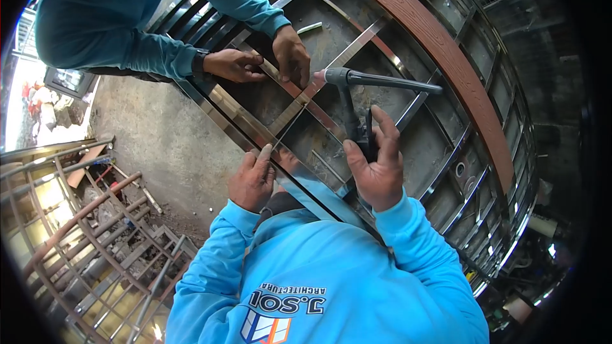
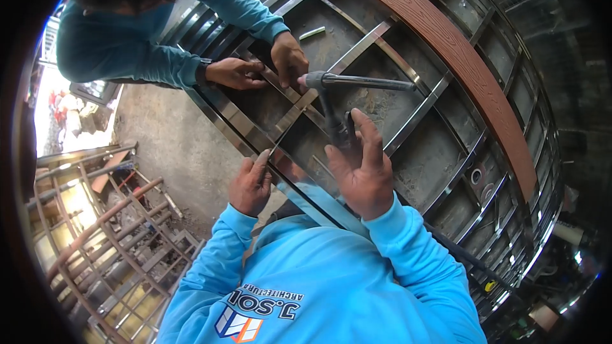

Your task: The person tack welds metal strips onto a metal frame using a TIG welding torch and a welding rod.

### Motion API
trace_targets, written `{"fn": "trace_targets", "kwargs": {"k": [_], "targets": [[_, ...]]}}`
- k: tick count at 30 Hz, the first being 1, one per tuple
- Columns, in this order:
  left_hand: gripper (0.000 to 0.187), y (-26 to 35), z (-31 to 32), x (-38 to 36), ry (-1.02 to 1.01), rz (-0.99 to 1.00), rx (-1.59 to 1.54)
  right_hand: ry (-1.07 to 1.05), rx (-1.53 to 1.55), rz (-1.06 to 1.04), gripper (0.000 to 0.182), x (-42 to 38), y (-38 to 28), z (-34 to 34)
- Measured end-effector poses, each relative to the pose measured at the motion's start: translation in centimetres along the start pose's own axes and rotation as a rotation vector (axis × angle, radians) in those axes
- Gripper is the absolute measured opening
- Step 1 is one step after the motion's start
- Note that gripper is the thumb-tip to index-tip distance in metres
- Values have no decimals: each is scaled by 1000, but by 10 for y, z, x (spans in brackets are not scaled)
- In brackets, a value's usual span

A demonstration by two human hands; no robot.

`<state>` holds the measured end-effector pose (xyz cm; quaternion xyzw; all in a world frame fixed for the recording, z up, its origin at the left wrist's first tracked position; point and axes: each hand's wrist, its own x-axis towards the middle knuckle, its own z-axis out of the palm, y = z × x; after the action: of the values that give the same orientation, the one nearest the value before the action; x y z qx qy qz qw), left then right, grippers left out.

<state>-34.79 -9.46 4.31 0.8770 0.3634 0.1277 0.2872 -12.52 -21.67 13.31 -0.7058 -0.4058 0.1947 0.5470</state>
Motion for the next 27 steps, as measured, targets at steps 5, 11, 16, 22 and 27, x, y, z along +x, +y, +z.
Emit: {"fn": "trace_targets", "kwargs": {"k": [5,11,16,22,27], "targets": [[54,-6,1,-1,2,-7,49,-62,-35,27,67,7,65,1],[68,-10,-5,5,-22,-37,133,-182,-28,-7,65,6,94,5],[69,-9,-6,9,52,-35,159,-215,-13,57,64,3,108,7],[62,-15,4,14,126,-29,178,-181,17,45,63,1,111,8],[61,-17,2,16,132,-23,201,-180,23,61,62,2,111,7]]}}
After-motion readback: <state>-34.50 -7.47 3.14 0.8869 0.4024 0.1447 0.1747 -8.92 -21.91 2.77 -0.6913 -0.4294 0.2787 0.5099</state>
